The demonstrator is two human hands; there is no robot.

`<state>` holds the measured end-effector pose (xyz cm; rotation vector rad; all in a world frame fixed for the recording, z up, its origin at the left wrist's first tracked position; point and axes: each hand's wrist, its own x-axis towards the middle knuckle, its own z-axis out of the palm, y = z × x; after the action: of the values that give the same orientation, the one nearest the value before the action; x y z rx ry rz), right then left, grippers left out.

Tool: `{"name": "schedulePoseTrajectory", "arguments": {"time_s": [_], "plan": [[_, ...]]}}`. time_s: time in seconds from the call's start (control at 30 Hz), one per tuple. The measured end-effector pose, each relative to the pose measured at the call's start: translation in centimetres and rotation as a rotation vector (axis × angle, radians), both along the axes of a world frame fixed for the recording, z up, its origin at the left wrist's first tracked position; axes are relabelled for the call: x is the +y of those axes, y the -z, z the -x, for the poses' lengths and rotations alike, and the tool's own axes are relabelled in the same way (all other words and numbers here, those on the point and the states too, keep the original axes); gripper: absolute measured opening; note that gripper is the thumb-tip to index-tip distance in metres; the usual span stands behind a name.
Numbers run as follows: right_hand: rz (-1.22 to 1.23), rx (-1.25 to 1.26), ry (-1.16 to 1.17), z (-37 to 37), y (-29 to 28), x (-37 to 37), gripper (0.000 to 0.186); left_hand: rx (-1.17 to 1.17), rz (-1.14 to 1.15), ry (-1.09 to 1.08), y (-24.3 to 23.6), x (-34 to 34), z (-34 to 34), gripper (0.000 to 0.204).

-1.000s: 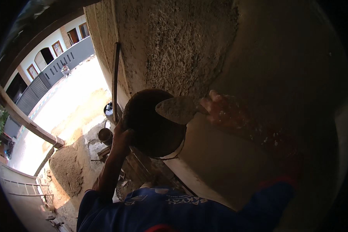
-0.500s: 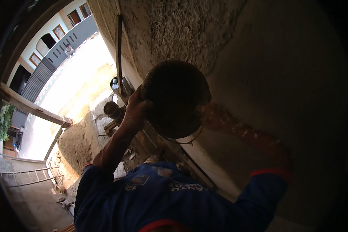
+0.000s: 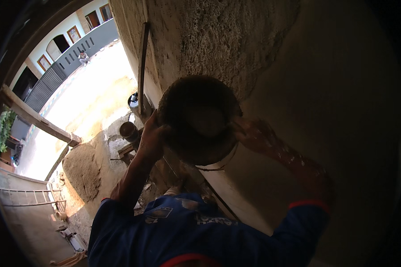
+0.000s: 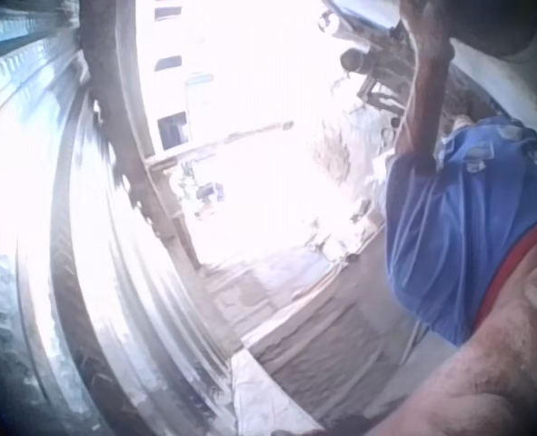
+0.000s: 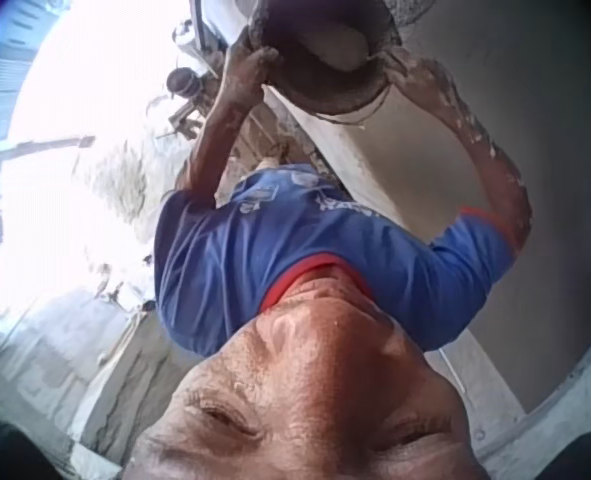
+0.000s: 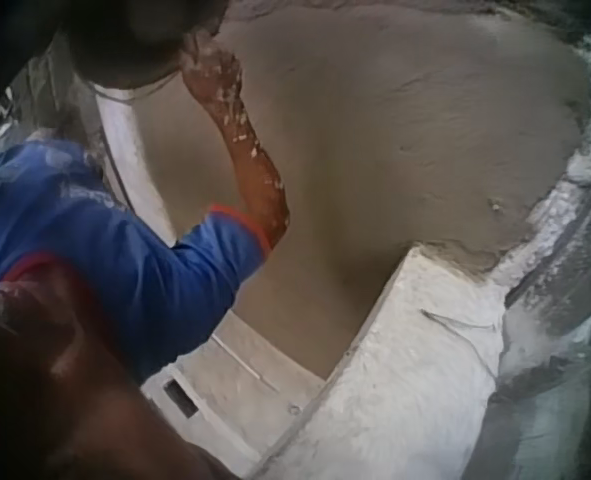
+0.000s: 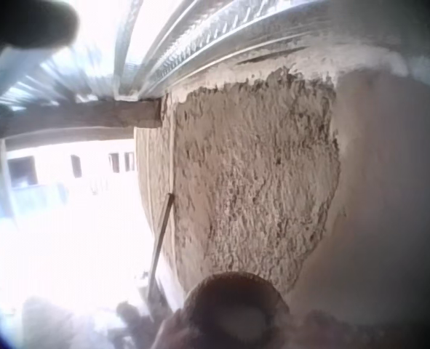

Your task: The person applies wet plaster to a wall using a trowel and then smooths the surface with a long wooden leveling board.

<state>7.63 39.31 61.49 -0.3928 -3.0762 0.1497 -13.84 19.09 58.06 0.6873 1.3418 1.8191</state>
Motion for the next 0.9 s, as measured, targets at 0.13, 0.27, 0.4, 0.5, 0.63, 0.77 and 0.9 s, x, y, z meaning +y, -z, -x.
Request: {"name": "schedulePoseTrajectory", "arguments": {"time_s": [0.13,0.27,0.4,0.5,0.63,0.77,0.9], "plan": [[0.040,0.200,0.007,1.4,-5.3,-0.6,0.035,-0.047,-0.101,-0.063,1.2,-0.1,1.3,0.055],[0.191,0.207,0.046,3.4,-13.3,-2.8,0.036,-0.054,-0.144,-0.143,0.5,-1.7,1.9,0.056],[0.148,0.190,0.134,4.2,-21.7,-5.6,0.044,-0.010,-0.141,-0.189,1.3,-2.3,2.5,0.056],[0.403,0.275,0.071,4.3,-25.4,-6.1,0.044,0.012,-0.169,-0.241,0.5,-2.9,2.2,0.056],[0.529,0.240,0.105,5.1,-27.4,-4.0,0.042,0.012,-0.122,-0.269,1.2,-4.0,2.8,0.057],[-0.292,0.735,0.367,2.5,-28.9,10.6,0.056,0.027,-0.065,-0.225,3.4,-3.8,1.3,0.059],[-0.115,0.884,0.452,0.2,-30.7,7.2,0.062,0.076,-0.134,-0.240,3.0,-3.4,1.1,0.060]]}}
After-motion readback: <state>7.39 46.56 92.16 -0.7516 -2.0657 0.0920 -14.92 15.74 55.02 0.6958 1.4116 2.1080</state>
